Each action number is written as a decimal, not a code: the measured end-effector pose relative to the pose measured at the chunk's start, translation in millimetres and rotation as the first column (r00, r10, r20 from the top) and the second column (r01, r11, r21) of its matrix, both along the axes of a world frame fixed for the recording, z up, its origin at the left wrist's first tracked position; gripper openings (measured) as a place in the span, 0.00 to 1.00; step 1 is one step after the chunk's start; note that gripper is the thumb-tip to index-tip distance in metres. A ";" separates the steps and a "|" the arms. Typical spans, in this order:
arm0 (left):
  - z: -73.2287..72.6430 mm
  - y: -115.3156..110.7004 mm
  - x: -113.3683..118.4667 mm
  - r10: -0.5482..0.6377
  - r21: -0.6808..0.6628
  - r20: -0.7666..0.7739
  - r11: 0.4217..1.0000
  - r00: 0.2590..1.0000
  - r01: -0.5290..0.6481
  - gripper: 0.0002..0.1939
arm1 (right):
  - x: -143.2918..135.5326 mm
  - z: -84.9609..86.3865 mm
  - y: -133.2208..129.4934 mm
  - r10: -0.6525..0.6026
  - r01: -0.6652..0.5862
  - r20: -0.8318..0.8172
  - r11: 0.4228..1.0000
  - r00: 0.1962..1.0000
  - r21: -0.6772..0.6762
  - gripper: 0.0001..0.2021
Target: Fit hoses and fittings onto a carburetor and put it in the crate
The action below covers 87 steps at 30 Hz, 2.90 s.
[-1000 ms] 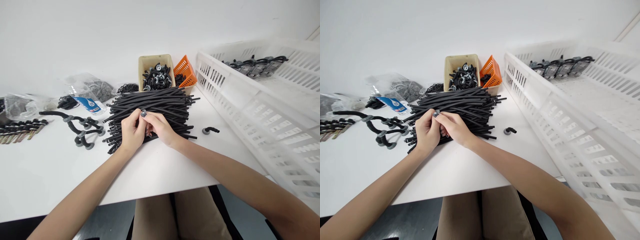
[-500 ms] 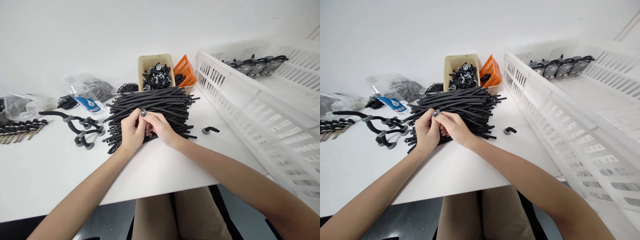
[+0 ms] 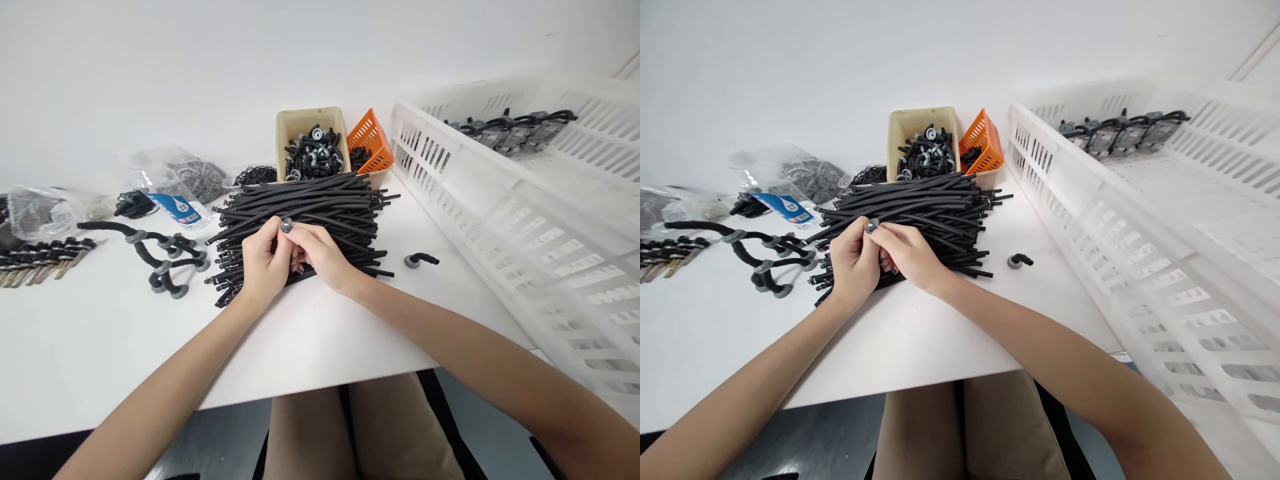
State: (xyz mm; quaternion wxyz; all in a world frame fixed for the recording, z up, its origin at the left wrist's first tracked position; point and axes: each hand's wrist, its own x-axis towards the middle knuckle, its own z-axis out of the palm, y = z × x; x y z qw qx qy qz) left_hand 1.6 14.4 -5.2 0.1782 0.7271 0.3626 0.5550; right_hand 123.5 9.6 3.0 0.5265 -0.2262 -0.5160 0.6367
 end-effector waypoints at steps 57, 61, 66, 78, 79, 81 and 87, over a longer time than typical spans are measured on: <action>0.0 -0.5 -0.5 0.007 -0.005 -0.008 1.000 1.000 -0.007 0.23 | -0.2 -2.3 1.2 0.004 -0.004 -0.006 1.000 1.000 0.018 0.23; 0.2 0.6 -0.5 0.017 -0.009 -0.013 1.000 1.000 -0.017 0.23 | -0.1 -2.4 1.3 0.009 -0.009 -0.009 1.000 1.000 0.030 0.22; 0.3 0.8 -0.3 0.008 -0.007 -0.008 1.000 1.000 -0.008 0.23 | -0.4 -2.3 1.3 0.007 -0.007 -0.007 1.000 1.000 0.019 0.23; -0.9 1.0 -0.3 0.017 -0.018 -0.010 1.000 1.000 -0.017 0.22 | -1.0 -1.0 0.8 -0.001 0.001 -0.024 1.000 1.000 -0.002 0.23; -0.7 1.0 -0.2 0.019 -0.016 -0.012 1.000 1.000 -0.019 0.22 | -0.9 -0.8 0.7 -0.001 0.001 -0.020 1.000 1.000 -0.007 0.23; -0.4 0.9 0.0 0.024 -0.012 -0.013 1.000 1.000 -0.024 0.22 | -0.8 -0.7 0.7 -0.002 0.002 -0.011 1.000 1.000 -0.013 0.23; 0.0 0.2 -0.1 0.010 -0.010 -0.007 1.000 1.000 -0.010 0.21 | -1.1 -1.1 1.0 -0.004 0.004 -0.009 1.000 1.000 -0.002 0.23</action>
